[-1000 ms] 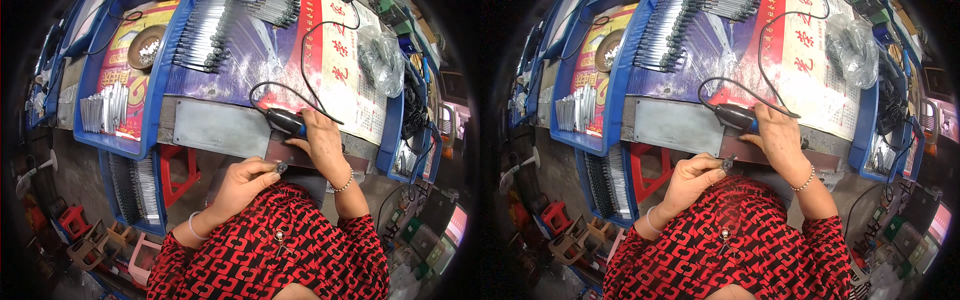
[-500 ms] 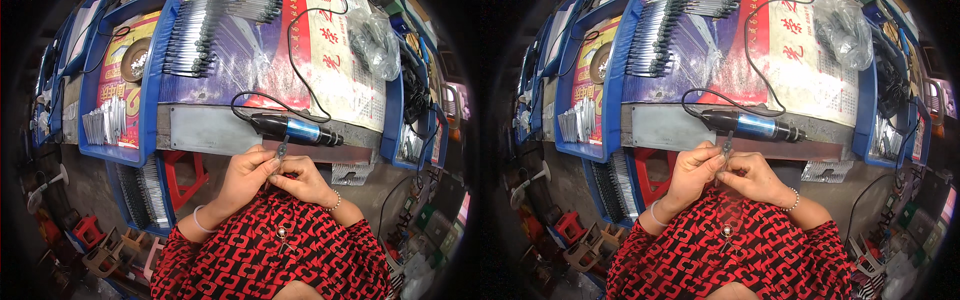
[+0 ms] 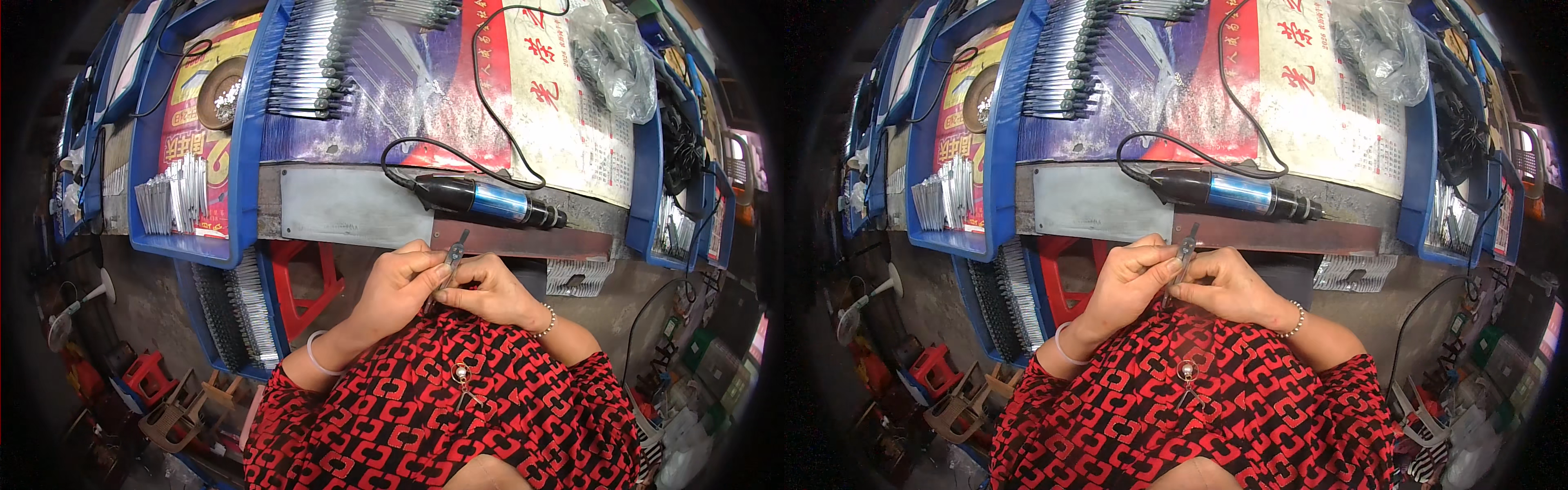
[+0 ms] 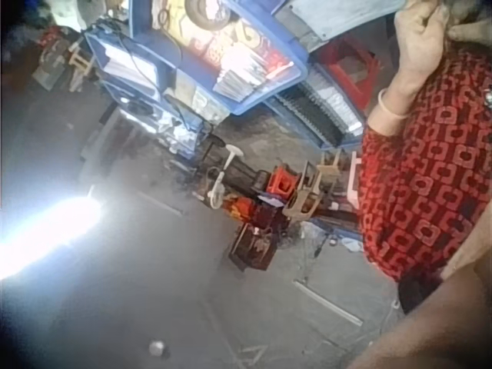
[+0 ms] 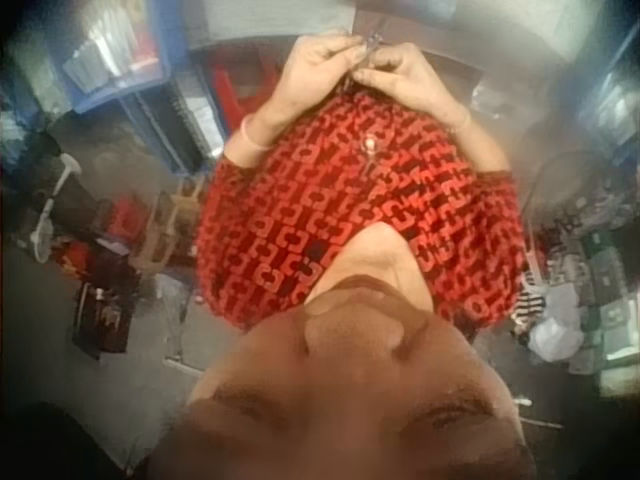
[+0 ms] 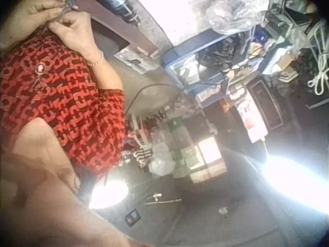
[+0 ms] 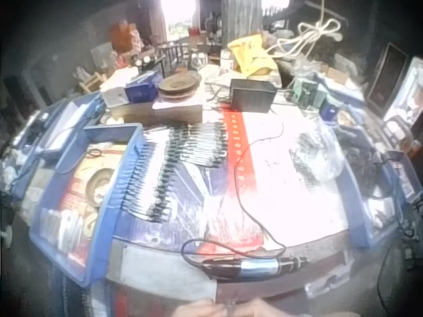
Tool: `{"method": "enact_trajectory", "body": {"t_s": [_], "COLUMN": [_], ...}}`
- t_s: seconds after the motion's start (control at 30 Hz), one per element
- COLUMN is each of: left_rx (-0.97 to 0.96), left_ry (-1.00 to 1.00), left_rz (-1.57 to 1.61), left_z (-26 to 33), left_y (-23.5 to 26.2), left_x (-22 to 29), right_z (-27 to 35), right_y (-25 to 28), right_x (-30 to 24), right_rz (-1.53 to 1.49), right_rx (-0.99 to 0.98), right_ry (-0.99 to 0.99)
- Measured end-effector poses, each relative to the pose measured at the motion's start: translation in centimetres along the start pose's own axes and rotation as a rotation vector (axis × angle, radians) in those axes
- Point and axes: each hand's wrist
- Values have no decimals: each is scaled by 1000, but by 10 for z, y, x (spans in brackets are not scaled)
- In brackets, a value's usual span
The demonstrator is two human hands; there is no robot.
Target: The person picks up metal components from a tray, fits them together by hand, and fastens them using an electric screwdriver.
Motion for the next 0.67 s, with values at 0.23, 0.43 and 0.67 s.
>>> {"method": "enact_trajectory", "body": {"t_s": [0.23, 0.43, 0.67], "left_rx": [-33, -127, -296], "left_ry": [2, 133, 183], "left_rz": [-49, 136, 860], "left_z": [0, -7, -13], "left_y": [5, 9, 27], "left_x": [3, 3, -18], "right_z": [-3, -4, -12], "right_y": [1, 10, 17], "right_x": [-3, -1, -24], "right_rz": [-18, -4, 38], "right_rx": [-42, -139, -179], "right_ry": [-17, -99, 91]}}
Point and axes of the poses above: each hand's wrist, its own z-axis away from the middle knuckle, its own y-axis out of the back of the hand, x = y × z, and after that the axes turned 4 degrees about z, right-handed
